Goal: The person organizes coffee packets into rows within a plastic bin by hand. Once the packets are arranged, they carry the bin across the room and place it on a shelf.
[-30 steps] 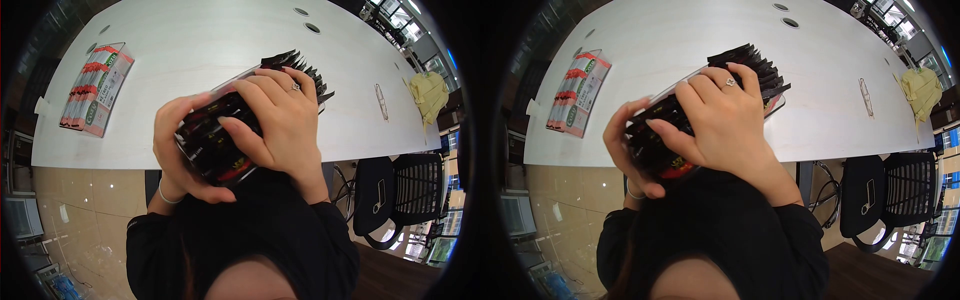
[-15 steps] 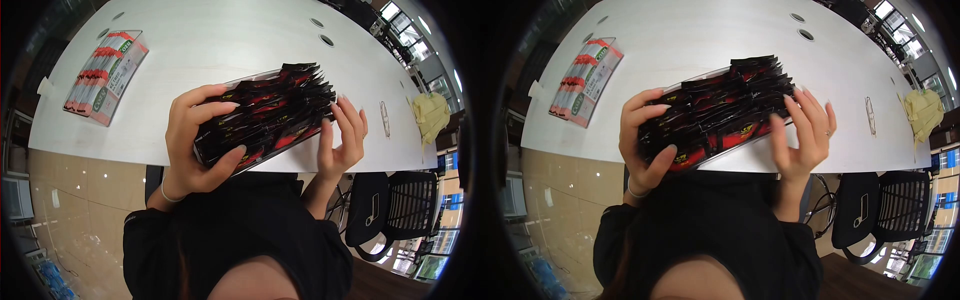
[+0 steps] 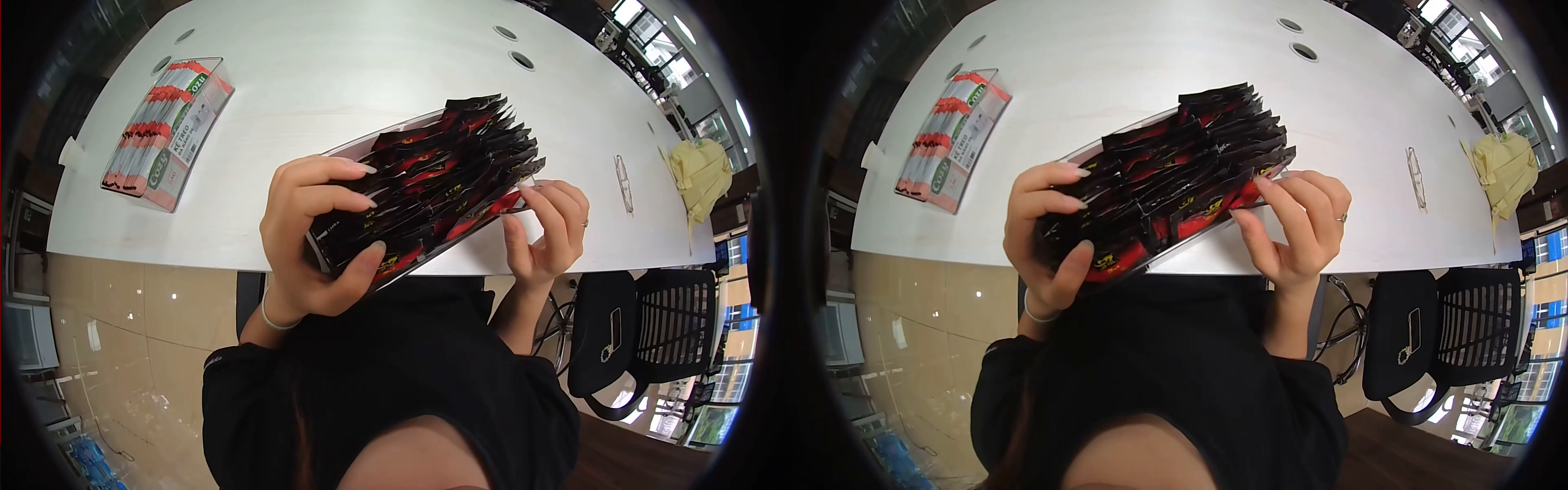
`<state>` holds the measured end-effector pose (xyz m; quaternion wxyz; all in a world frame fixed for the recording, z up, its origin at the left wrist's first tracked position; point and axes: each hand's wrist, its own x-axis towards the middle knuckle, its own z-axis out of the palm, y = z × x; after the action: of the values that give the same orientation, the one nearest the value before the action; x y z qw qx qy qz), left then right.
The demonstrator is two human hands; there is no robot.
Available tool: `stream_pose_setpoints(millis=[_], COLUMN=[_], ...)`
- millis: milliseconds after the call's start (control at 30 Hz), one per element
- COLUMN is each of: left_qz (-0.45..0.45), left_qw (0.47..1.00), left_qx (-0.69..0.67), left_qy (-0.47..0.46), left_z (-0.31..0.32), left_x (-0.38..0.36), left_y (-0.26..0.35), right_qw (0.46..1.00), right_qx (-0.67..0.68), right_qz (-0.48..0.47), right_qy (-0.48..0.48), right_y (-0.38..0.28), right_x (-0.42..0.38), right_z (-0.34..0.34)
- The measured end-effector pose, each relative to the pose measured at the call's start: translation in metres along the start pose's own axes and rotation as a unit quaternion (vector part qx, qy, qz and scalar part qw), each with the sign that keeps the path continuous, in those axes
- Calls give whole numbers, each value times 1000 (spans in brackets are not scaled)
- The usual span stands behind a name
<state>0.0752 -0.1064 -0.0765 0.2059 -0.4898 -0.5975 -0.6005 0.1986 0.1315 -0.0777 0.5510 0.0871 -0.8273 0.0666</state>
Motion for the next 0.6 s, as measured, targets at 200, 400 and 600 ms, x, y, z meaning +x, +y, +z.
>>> stream_pose_setpoints(millis=[200, 400, 600], left_qz=[9, 9, 16], left_qw=[1000, 1000, 1000], left_qx=[1, 12, 21], left_qy=[-11, -10, -8], left_z=[-1, 1, 0], left_x=[0, 0, 0], left_y=[0, 1, 0], right_qw=[999, 994, 997], right_qx=[44, 83, 68], right_qz=[24, 54, 32], right_qy=[-12, -36, -35], right_y=[-3, -1, 1], right_x=[4, 0, 0], right_z=[6, 7, 6])
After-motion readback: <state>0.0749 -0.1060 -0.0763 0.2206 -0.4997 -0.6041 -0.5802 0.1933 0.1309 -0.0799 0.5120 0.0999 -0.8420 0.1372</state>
